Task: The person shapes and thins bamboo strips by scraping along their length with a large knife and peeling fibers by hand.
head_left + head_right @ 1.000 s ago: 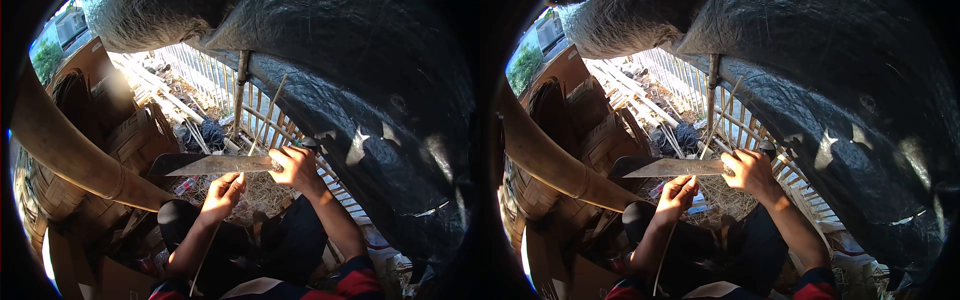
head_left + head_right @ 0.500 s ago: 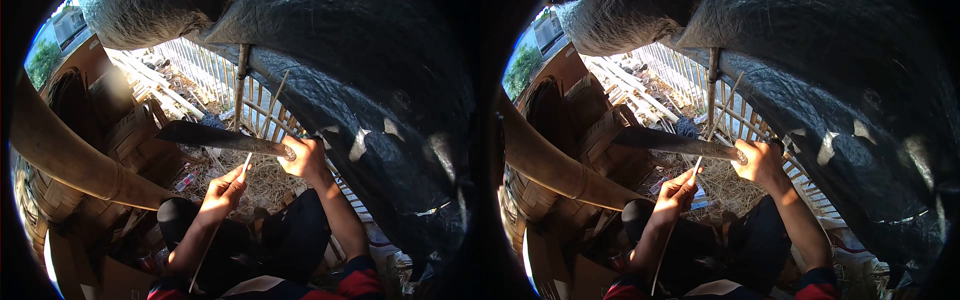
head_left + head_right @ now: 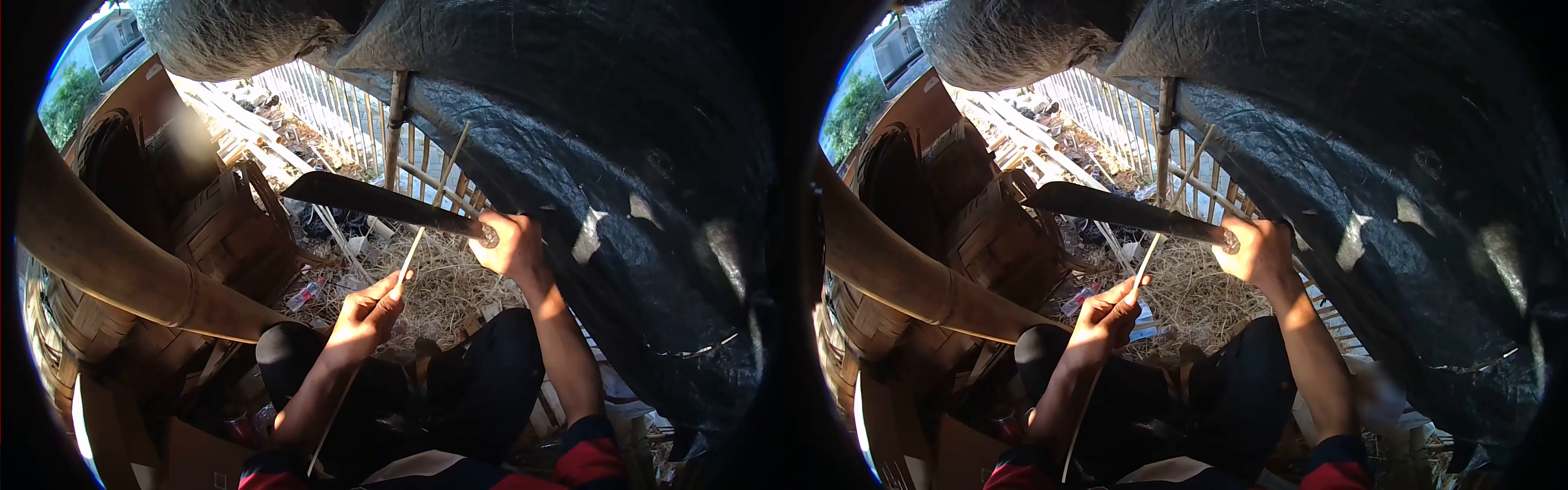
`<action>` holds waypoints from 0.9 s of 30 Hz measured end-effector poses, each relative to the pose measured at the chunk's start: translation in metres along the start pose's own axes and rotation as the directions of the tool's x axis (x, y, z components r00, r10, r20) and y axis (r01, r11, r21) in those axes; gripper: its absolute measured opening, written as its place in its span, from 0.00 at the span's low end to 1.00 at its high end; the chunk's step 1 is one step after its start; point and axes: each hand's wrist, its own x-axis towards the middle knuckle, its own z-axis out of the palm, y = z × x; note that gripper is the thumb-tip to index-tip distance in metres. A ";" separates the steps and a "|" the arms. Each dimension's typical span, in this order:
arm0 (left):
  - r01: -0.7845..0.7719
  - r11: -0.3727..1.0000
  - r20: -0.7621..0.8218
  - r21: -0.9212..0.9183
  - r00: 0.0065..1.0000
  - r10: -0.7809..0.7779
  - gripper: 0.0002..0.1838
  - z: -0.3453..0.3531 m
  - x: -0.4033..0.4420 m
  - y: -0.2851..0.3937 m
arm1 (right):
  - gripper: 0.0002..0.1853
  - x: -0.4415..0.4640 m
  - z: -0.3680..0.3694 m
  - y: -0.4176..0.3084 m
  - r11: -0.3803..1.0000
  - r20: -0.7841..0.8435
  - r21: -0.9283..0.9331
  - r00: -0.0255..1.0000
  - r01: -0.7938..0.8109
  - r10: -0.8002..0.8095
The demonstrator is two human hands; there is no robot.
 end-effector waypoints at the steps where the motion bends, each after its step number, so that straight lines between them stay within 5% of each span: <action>1: 0.011 1.000 0.007 -0.001 1.000 -0.011 0.18 -0.002 0.000 -0.001 | 0.07 0.000 -0.002 -0.006 1.000 0.027 0.011 1.000 0.007 -0.007; 6: 0.000 1.000 0.021 -0.012 1.000 0.000 0.18 -0.002 -0.001 -0.004 | 0.19 -0.006 0.000 -0.025 0.970 0.146 -0.028 0.961 0.241 -0.235; 7: 0.000 1.000 0.014 0.027 1.000 -0.001 0.18 -0.004 -0.002 -0.005 | 0.15 -0.003 0.004 -0.025 0.956 0.056 -0.012 0.954 0.294 -0.293; 11: -0.064 0.997 0.023 0.044 0.998 0.063 0.18 -0.012 -0.006 -0.005 | 0.08 0.008 0.006 0.007 0.998 0.067 -0.058 0.997 -0.022 0.026; 12: -0.069 0.997 0.021 0.040 0.997 0.069 0.18 -0.012 -0.006 -0.003 | 0.07 0.013 0.005 0.008 0.998 -0.069 -0.061 0.997 -0.023 0.019; 16: -0.008 1.000 0.003 0.023 1.000 0.008 0.19 -0.011 -0.007 -0.002 | 0.09 0.004 0.005 0.000 0.996 0.054 -0.021 0.995 -0.084 0.085; 17: -0.006 1.000 0.028 -0.005 1.000 0.006 0.19 -0.015 -0.007 -0.001 | 0.09 0.002 0.007 -0.003 0.996 0.011 0.076 0.998 0.054 -0.055; 21: -0.020 0.999 0.014 0.049 1.000 0.020 0.18 -0.011 -0.009 -0.001 | 0.11 0.004 0.000 -0.021 0.978 0.044 0.001 0.977 0.208 -0.208; 25: -0.028 0.997 0.011 0.067 1.000 0.028 0.18 -0.016 -0.012 -0.001 | 0.12 0.020 -0.003 0.013 0.960 0.030 -0.160 0.971 -0.228 0.236; 27: -0.033 0.999 0.016 0.042 0.999 0.032 0.18 -0.015 -0.010 -0.003 | 0.11 0.020 -0.003 0.015 0.953 -0.020 -0.175 0.969 -0.248 0.248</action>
